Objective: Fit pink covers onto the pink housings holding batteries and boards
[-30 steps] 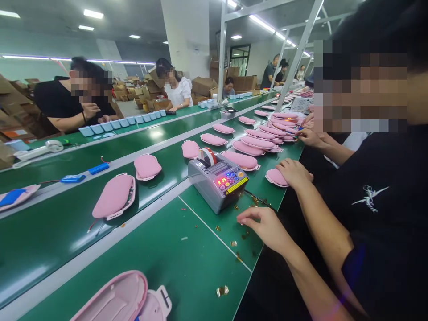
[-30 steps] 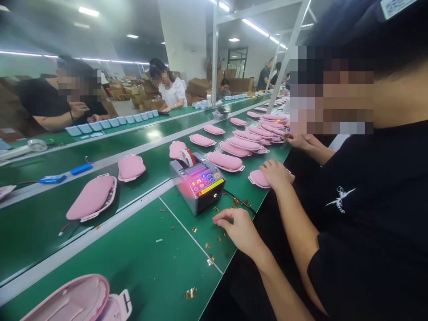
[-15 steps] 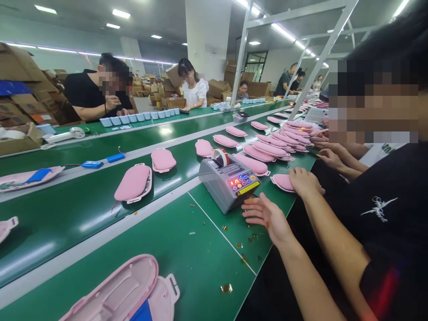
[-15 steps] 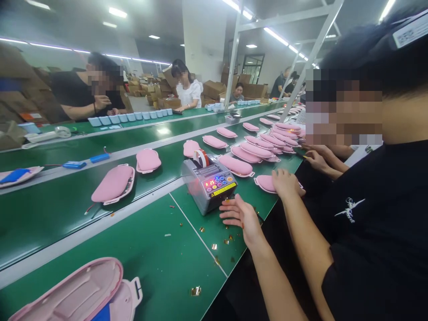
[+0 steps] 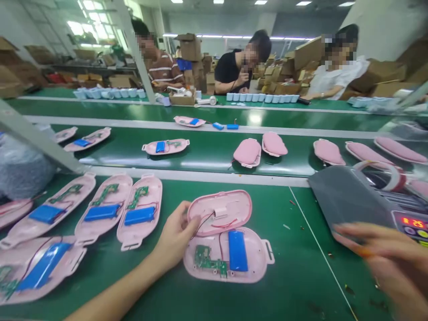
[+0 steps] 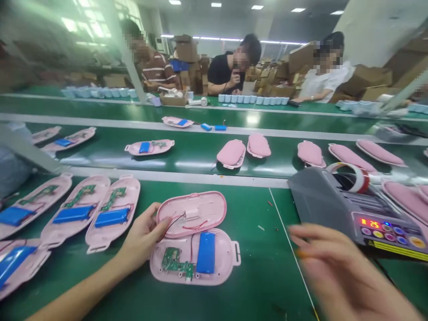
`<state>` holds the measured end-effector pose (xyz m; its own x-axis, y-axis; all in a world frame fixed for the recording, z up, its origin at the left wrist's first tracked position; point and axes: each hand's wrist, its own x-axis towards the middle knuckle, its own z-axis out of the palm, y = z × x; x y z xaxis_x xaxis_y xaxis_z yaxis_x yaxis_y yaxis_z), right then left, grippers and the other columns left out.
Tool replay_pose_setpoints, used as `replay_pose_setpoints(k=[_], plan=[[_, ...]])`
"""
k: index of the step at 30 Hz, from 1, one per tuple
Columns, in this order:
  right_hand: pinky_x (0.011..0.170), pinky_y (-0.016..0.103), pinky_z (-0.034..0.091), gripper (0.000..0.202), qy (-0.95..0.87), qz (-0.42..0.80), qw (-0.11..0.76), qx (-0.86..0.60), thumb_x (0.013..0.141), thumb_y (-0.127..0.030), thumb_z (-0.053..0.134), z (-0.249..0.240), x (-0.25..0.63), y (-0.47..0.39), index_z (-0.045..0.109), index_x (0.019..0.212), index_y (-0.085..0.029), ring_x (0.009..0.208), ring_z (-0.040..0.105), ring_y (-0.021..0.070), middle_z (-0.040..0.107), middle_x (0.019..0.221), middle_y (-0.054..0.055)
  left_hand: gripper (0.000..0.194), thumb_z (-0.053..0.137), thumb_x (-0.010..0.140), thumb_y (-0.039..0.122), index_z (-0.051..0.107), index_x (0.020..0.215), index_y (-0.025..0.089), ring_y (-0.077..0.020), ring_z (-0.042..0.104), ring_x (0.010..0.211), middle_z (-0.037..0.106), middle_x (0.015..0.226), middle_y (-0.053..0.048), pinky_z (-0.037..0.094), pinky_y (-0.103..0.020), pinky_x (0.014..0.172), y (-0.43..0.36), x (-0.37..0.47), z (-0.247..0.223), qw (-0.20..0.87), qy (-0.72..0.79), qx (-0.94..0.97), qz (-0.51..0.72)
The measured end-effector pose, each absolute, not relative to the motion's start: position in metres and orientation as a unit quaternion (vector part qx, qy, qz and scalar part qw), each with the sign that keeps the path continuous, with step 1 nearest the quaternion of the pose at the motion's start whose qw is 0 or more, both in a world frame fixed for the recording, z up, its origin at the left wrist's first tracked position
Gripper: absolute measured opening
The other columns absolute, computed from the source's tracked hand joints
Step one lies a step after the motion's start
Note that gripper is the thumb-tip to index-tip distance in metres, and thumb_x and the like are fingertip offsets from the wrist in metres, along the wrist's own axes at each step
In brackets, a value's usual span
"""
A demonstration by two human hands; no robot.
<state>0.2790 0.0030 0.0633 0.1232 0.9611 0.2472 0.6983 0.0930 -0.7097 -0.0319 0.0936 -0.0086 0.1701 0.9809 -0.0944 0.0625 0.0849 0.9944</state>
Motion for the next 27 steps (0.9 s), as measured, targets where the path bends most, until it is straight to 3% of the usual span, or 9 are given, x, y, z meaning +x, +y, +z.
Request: replay_pose_setpoints(k=[2,5,9,12,16,21,27], plan=[[0.084,0.040,0.058,0.017,-0.724,0.134,0.385,-0.556,0.094,-0.045,0.053,0.078,0.230,0.036,0.061,0.085,-0.034,0.113,0.059,0.0269,0.058,0.122,0.002,0.024,0.062,0.087,0.038,0.050,0.092,0.018,-0.0126,0.058,0.061,0.063,0.071,0.002,0.045,-0.022,0.056,0.093,-0.029,-0.008,0.591,0.462,0.504,0.428],[0.087,0.035,0.055,0.018,-0.864,0.142,0.248,-0.416,0.099,-0.030,0.048,0.082,0.171,0.093,0.060,0.088,-0.023,0.113,0.058,0.0225,0.055,0.124,0.006,0.022,0.063,0.087,0.036,0.051,0.094,0.019,-0.0125,0.059,0.060,0.064,0.072,0.002,0.046,-0.022,0.054,0.092,-0.028,-0.009,0.618,0.430,0.486,0.443],[0.092,0.035,0.052,0.016,-0.910,0.158,0.102,-0.371,0.100,-0.022,0.047,0.068,0.143,0.133,0.060,0.090,-0.018,0.110,0.057,0.0201,0.051,0.129,0.008,0.018,0.060,0.087,0.034,0.052,0.093,0.018,-0.0114,0.055,0.057,0.058,0.066,0.004,0.040,-0.020,0.051,0.093,-0.031,-0.016,0.602,0.427,0.489,0.465],[0.091,0.038,0.051,0.019,-0.915,0.125,0.093,-0.373,0.099,-0.022,0.046,0.058,0.142,0.136,0.061,0.089,-0.017,0.106,0.058,0.0205,0.051,0.128,0.010,0.017,0.059,0.086,0.033,0.053,0.091,0.018,-0.0119,0.054,0.056,0.057,0.066,0.004,0.037,-0.020,0.049,0.094,-0.032,-0.019,0.585,0.431,0.501,0.469],[0.082,0.036,0.052,0.021,-0.929,0.063,0.090,-0.355,0.099,-0.023,0.046,0.050,0.139,0.134,0.061,0.086,-0.017,0.104,0.058,0.0214,0.054,0.123,0.011,0.014,0.056,0.087,0.031,0.053,0.092,0.019,-0.0087,0.042,0.046,0.047,0.058,0.008,0.031,-0.019,0.044,0.092,-0.033,-0.018,0.590,0.424,0.506,0.465],[0.071,0.032,0.049,0.012,-0.919,-0.038,0.136,-0.367,0.087,-0.019,0.063,0.042,0.133,0.135,0.062,0.075,-0.017,0.091,0.058,0.0204,0.061,0.105,0.007,0.008,0.052,0.088,0.026,0.052,0.093,0.020,-0.0084,0.041,0.045,0.046,0.057,0.009,0.030,-0.018,0.043,0.091,-0.035,-0.017,0.584,0.432,0.520,0.450],[0.063,0.029,0.042,0.011,-0.899,0.000,0.120,-0.420,0.081,-0.020,0.072,0.044,0.129,0.137,0.066,0.071,-0.019,0.082,0.058,0.0184,0.062,0.093,0.003,0.010,0.051,0.089,0.028,0.052,0.093,0.020,-0.0101,0.045,0.049,0.048,0.059,0.007,0.032,-0.019,0.044,0.090,-0.035,-0.017,0.561,0.452,0.532,0.444]])
